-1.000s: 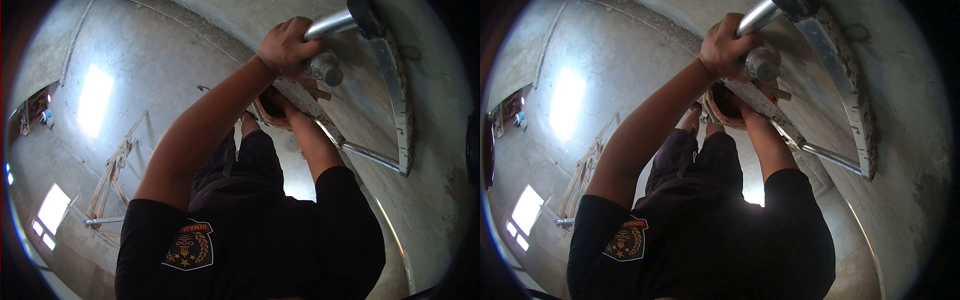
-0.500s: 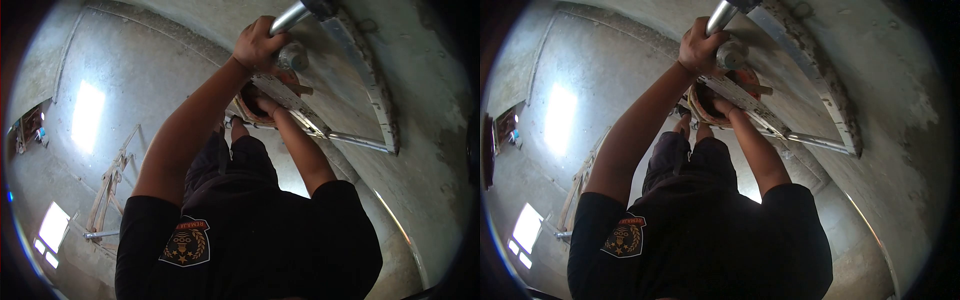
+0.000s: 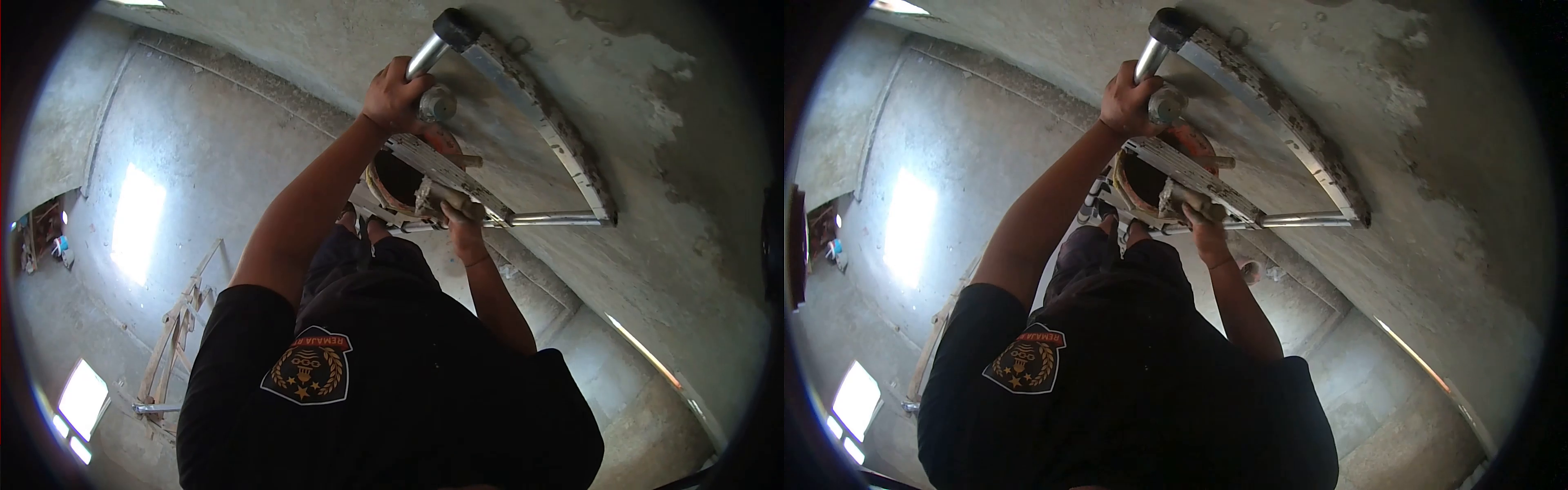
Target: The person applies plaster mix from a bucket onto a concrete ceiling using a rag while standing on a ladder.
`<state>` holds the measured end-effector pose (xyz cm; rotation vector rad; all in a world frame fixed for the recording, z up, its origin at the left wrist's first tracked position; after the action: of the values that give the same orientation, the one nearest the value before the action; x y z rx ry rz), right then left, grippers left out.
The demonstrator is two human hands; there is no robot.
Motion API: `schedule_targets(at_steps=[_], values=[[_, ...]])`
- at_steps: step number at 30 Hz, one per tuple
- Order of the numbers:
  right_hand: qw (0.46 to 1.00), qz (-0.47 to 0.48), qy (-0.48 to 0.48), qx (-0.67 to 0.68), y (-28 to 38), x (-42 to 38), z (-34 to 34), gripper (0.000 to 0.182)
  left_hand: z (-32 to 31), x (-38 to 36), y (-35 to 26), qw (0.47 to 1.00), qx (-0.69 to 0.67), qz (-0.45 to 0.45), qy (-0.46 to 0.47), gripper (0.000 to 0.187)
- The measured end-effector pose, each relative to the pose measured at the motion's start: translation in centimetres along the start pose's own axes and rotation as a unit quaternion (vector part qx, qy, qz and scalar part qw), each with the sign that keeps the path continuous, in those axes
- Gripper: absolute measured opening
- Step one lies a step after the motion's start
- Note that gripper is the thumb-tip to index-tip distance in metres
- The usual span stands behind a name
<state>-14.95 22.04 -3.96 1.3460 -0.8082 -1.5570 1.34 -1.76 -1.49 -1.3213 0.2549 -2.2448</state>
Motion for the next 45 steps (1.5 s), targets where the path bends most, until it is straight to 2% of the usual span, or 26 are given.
schedule_targets(at_steps=[1,2,4,6,9,12,18,20,25,32,34,35,37,39,41,42,43,44,45], values=[[0.964,-0.111,-0.035,0.238,-0.6,-0.7,0.1,0.043,0.0,-0.1,0.0,1.000,0.000,-0.005,-0.002,0.063],[0.860,-0.213,-0.065,0.460,-0.7,-1.2,0.1,0.044,0.0,-0.1,-0.1,1.000,0.003,0.003,0.004,0.065],[0.858,-0.186,-0.031,0.477,-0.4,-1.7,0.5,0.047,0.1,-0.1,-0.2,1.000,0.005,0.007,0.009,0.067],[0.837,-0.130,0.024,0.531,2.9,-2.3,0.2,0.045,0.0,-0.1,-0.1,1.000,0.009,0.007,0.017,0.070],[0.814,-0.088,0.060,0.571,5.6,-2.7,-0.3,0.047,0.2,0.0,-0.1,1.000,0.003,0.011,0.024,0.068],[0.819,-0.072,0.040,0.568,6.8,-2.8,-0.8,0.047,0.3,-0.1,-0.1,0.999,0.010,0.021,0.038,0.067],[0.831,-0.100,-0.004,0.547,1.5,-2.5,-1.1,0.040,-0.2,-0.6,0.3,1.000,0.013,0.013,0.021,0.068],[0.831,-0.112,-0.028,0.544,1.7,-2.8,-1.3,0.035,0.0,-0.4,-0.2,0.996,0.029,0.060,0.062,0.069],[0.827,-0.107,-0.019,0.552,2.3,-3.4,-1.2,0.037,-0.6,-1.1,0.6,0.999,0.024,0.032,0.033,0.066],[0.839,-0.044,-0.030,0.541,10.7,-5.0,0.6,0.035,-0.6,-1.0,0.3,0.998,0.022,0.035,0.037,0.062],[0.859,0.043,-0.037,0.509,13.0,-5.5,1.8,0.032,-0.3,-0.6,0.0,0.999,0.018,0.035,0.035,0.062],[0.861,0.043,-0.037,0.506,14.4,-5.7,2.3,0.032,-0.2,-0.5,-0.2,0.999,0.016,0.035,0.035,0.061],[0.893,0.196,-0.137,0.380,17.8,-5.9,3.7,0.031,-0.3,-0.6,0.1,0.999,0.016,0.032,0.030,0.062],[0.897,0.310,-0.214,0.232,21.3,-6.3,5.1,0.030,-0.5,-0.8,0.1,0.999,0.014,0.030,0.028,0.062],[0.900,0.322,-0.288,0.047,24.6,-7.1,7.1,0.028,-0.6,-0.8,0.2,0.999,0.003,0.033,0.018,0.063],[0.901,0.322,-0.288,0.044,26.0,-6.9,7.5,0.028,-0.5,-0.8,0.1,0.999,0.001,0.035,0.016,0.063],[0.844,0.398,-0.353,-0.070,27.4,-6.8,7.8,0.027,-0.5,-0.7,0.0,0.999,0.007,0.031,0.020,0.062],[0.765,0.464,-0.409,-0.181,28.9,-6.7,8.1,0.027,-0.4,-0.6,0.0,0.999,0.013,0.026,0.024,0.062],[0.764,0.464,-0.409,-0.184,30.2,-6.6,8.4,0.027,-0.3,-0.5,0.1,0.999,0.011,0.027,0.022,0.062]])
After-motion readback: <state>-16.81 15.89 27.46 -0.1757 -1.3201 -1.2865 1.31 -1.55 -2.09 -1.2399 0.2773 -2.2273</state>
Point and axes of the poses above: each hand's wrist, its own x-axis towards the middle knuckle, its own z-axis out of the back of the hand, y = z × x, the point moved 1 cm from there along x, towards the middle knuckle, and after that the axes turned 11 degrees about -z, right-handed, at the moved point
